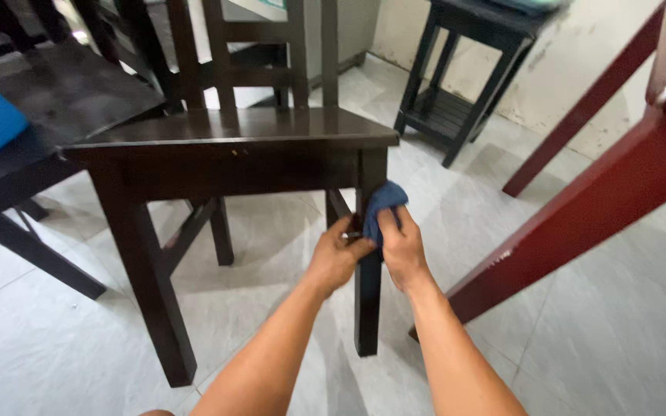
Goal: The person wipes a dark wooden chair with a blue cloth, cleaning the legs, seat, and backrest. They then spray the cloth with a blue spray bottle and continue wiping the chair surfaces.
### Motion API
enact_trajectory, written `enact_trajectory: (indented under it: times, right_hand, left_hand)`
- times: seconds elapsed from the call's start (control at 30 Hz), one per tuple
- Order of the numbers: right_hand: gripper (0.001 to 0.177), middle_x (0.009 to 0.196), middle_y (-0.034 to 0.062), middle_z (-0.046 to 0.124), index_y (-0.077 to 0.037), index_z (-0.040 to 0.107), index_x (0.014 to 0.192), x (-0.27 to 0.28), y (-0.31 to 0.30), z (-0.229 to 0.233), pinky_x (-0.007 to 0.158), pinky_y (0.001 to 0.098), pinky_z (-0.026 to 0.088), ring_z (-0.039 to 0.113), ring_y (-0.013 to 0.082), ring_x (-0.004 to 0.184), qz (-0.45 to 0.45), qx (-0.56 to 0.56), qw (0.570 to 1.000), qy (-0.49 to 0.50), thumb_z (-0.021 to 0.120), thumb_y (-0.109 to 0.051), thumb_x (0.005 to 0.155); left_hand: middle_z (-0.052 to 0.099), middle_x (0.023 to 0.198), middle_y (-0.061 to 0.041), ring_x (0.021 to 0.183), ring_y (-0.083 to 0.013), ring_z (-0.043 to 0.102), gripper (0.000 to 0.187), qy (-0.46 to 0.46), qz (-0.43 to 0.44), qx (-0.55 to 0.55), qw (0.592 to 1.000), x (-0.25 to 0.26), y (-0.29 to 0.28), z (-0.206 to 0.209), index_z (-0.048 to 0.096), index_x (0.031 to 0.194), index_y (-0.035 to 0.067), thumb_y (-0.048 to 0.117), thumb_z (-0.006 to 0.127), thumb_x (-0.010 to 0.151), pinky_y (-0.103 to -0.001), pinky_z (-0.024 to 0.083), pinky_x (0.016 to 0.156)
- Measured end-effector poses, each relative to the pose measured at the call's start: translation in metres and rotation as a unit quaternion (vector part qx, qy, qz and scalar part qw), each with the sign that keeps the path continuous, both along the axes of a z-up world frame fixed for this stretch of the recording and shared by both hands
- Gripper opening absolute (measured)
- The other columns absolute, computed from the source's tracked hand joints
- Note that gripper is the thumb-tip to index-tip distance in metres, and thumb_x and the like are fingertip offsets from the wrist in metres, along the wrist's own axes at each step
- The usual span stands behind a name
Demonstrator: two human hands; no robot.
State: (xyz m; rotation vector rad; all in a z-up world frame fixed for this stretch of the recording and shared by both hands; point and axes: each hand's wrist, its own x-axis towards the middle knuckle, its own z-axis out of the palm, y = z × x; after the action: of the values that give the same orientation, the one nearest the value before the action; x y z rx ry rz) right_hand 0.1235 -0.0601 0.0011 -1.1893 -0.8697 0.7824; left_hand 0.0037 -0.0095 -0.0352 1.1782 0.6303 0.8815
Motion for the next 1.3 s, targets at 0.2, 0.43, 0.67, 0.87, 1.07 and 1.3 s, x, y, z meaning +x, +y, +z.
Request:
enact_trajectory:
  times: [0.2, 0.43, 0.67, 0.87, 1.07, 1.3]
  right_hand:
    - [0.023, 0.101, 0.0028, 0.065, -0.001, 0.063, 0.115, -0.005, -0.009, -0.018, 0.081, 0.0290, 0.049, 0.058, 0.0116, 0.092, -0.017, 0.028, 0.999, -0.030, 0.057, -0.018, 0.102]
    - [0.027, 0.104, 0.0000, 0.066, -0.005, 0.066, 0.120, -0.010, -0.028, -0.021, 0.086, 0.0246, 0.048, 0.059, 0.0099, 0.094, 0.004, -0.002, 1.000, -0.007, 0.054, -0.023, 0.104]
    - [0.044, 0.083, 0.0048, 0.061, 0.001, 0.065, 0.101, -0.025, -0.042, 0.033, 0.058, 0.0301, 0.045, 0.055, 0.0145, 0.069, -0.126, -0.016, 0.991, -0.041, 0.042, -0.035, 0.113]
    - [0.030, 0.100, 0.0035, 0.069, -0.004, 0.069, 0.125, -0.030, -0.010, 0.122, 0.076, 0.0237, 0.048, 0.060, 0.0110, 0.086, -0.037, 0.149, 0.963, -0.223, 0.055, -0.023, 0.106]
    - [0.027, 0.110, 0.0070, 0.071, -0.002, 0.073, 0.121, -0.029, -0.008, 0.119, 0.086, 0.0287, 0.049, 0.064, 0.0161, 0.098, -0.029, 0.116, 0.967, -0.224, 0.060, -0.018, 0.104]
    - [0.035, 0.118, 0.0070, 0.070, -0.008, 0.065, 0.124, -0.003, 0.011, 0.105, 0.099, 0.0367, 0.049, 0.065, 0.0211, 0.110, 0.120, 0.022, 0.972, 0.202, 0.046, -0.031, 0.106]
  left_hand:
    - [0.074, 0.116, -0.014, 0.105, -0.0203, 0.070, 0.055, 0.063, 0.007, 0.014, 0.998, -0.015, -0.011, -0.010, 0.062, 0.133, -0.006, 0.013, 0.077, 0.085, -0.033, 0.057, 0.093]
    - [0.049, 0.152, -0.008, 0.140, -0.0263, 0.044, 0.093, -0.382, 0.092, -0.153, 0.907, -0.063, 0.011, 0.037, 0.040, 0.154, 0.012, 0.068, 0.062, 0.082, -0.051, 0.041, 0.106]
    - [0.047, 0.147, -0.015, 0.138, -0.0354, 0.045, 0.073, -0.347, 0.152, -0.165, 0.911, -0.072, 0.019, 0.073, 0.042, 0.142, 0.005, 0.049, 0.065, 0.088, -0.064, 0.044, 0.107]
    - [0.044, 0.151, -0.016, 0.141, -0.0357, 0.044, 0.078, -0.323, 0.141, -0.161, 0.922, -0.083, 0.012, 0.069, 0.039, 0.146, 0.004, 0.053, 0.062, 0.090, -0.063, 0.040, 0.108]
    - [0.034, 0.162, -0.014, 0.145, -0.0381, 0.038, 0.102, -0.380, 0.159, -0.197, 0.890, -0.087, 0.005, 0.079, 0.022, 0.159, 0.017, 0.083, 0.036, 0.082, -0.065, 0.035, 0.113]
    - [0.037, 0.162, -0.005, 0.146, -0.0341, 0.039, 0.094, -0.380, 0.244, -0.241, 0.859, -0.095, -0.009, 0.090, 0.030, 0.159, 0.027, 0.083, 0.028, 0.084, -0.062, 0.034, 0.115]
